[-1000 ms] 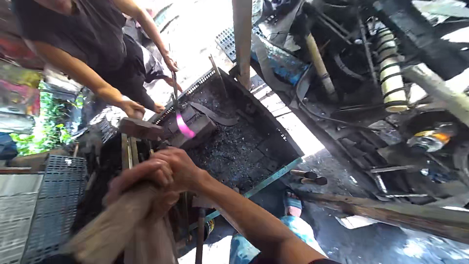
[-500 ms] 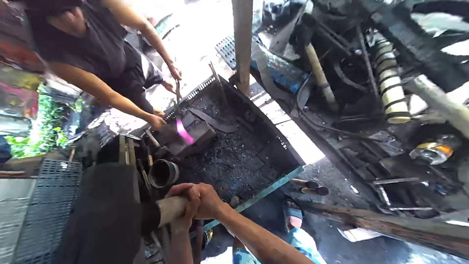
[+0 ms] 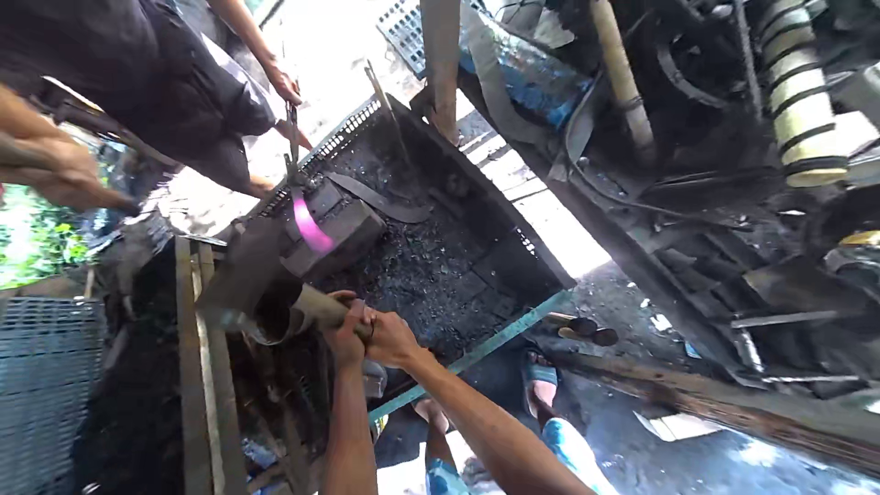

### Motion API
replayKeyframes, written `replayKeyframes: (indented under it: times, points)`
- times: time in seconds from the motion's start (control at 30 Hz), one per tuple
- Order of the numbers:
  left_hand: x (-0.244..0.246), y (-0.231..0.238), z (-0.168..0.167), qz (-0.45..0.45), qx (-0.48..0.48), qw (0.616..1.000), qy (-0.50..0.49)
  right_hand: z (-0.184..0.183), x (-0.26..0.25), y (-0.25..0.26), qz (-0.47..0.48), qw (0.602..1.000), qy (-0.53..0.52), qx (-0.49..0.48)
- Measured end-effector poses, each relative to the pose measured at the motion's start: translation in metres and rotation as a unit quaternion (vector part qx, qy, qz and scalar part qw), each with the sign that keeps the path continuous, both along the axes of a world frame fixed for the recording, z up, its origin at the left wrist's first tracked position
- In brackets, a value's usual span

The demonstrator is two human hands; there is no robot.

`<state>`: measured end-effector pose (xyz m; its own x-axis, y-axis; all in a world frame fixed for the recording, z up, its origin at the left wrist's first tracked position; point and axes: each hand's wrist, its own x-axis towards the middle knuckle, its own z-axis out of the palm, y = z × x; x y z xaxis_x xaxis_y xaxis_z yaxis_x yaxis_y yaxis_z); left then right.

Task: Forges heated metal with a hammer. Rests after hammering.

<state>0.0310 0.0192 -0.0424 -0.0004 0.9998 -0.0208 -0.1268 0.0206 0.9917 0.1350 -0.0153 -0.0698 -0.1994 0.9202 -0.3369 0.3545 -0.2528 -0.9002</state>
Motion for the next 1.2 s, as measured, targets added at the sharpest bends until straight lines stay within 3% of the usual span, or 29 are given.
replayKeyframes:
  times: [0.07,0.17,0.23,0.3,0.37,0.4,0.47,0.53,0.57,0.6,0.7,0.8,0.9,0.97,1.0,1.03,1.07,1.13,1.17,1.2]
  points:
    - [0.000,-0.035,0.088,-0.031,0.106,0.994,0.010,0.066,0.001,-0.018,0.002,0.990,0.047,0.129]
    - [0.006,-0.056,0.213,-0.102,0.243,0.962,0.073,0.171,0.003,-0.019,-0.008,0.938,0.141,0.316]
    - [0.006,-0.046,0.273,-0.133,0.312,0.934,0.109,0.226,0.002,0.003,-0.009,0.901,0.168,0.399]
    - [0.001,-0.014,0.295,-0.144,0.361,0.909,0.150,0.250,0.000,0.044,-0.021,0.873,0.165,0.459]
    - [-0.001,0.028,0.257,-0.118,0.357,0.916,0.142,0.218,-0.003,0.081,-0.026,0.889,0.135,0.437]
    - [-0.003,0.043,0.211,-0.098,0.314,0.935,0.130,0.175,-0.007,0.087,-0.031,0.917,0.117,0.381]
    - [-0.011,0.047,0.081,-0.045,0.142,0.982,0.116,0.061,-0.014,0.064,-0.025,0.983,0.093,0.157]
    - [-0.009,0.033,-0.020,0.027,-0.068,0.991,0.109,-0.019,-0.020,0.025,-0.034,0.996,0.066,-0.056]
    - [-0.010,0.025,-0.037,0.037,-0.114,0.989,0.093,-0.026,-0.018,0.014,-0.027,0.993,0.030,-0.109]
    - [-0.010,0.017,-0.030,0.026,-0.099,0.993,0.064,-0.017,-0.013,0.008,-0.010,0.995,-0.004,-0.099]
    - [-0.011,-0.037,0.075,-0.012,0.058,0.998,-0.012,0.063,-0.007,-0.026,0.019,0.997,0.018,0.071]
    - [-0.010,-0.065,0.197,-0.095,0.217,0.971,0.037,0.161,-0.009,-0.032,0.006,0.958,0.111,0.266]
    - [-0.009,-0.043,0.290,-0.144,0.337,0.924,0.111,0.246,-0.009,0.008,-0.012,0.893,0.173,0.416]
    - [-0.004,-0.003,0.311,-0.154,0.380,0.903,0.131,0.264,-0.009,0.053,-0.027,0.865,0.157,0.477]
    - [-0.002,0.019,0.296,-0.145,0.383,0.904,0.123,0.250,-0.010,0.074,-0.039,0.866,0.141,0.479]
    - [-0.003,0.039,0.259,-0.126,0.363,0.917,0.111,0.218,-0.011,0.087,-0.048,0.885,0.124,0.447]
    - [-0.007,0.050,0.203,-0.096,0.311,0.939,0.110,0.168,-0.013,0.088,-0.048,0.922,0.105,0.370]
    - [-0.014,0.048,0.060,-0.024,0.132,0.984,0.115,0.046,-0.018,0.060,-0.030,0.988,0.083,0.129]
    - [-0.013,0.041,0.003,0.026,0.029,0.992,0.122,-0.002,-0.024,0.040,-0.034,0.996,0.078,0.021]
    - [-0.014,0.033,-0.032,0.052,-0.050,0.990,0.123,-0.028,-0.029,0.025,-0.044,0.996,0.060,-0.052]
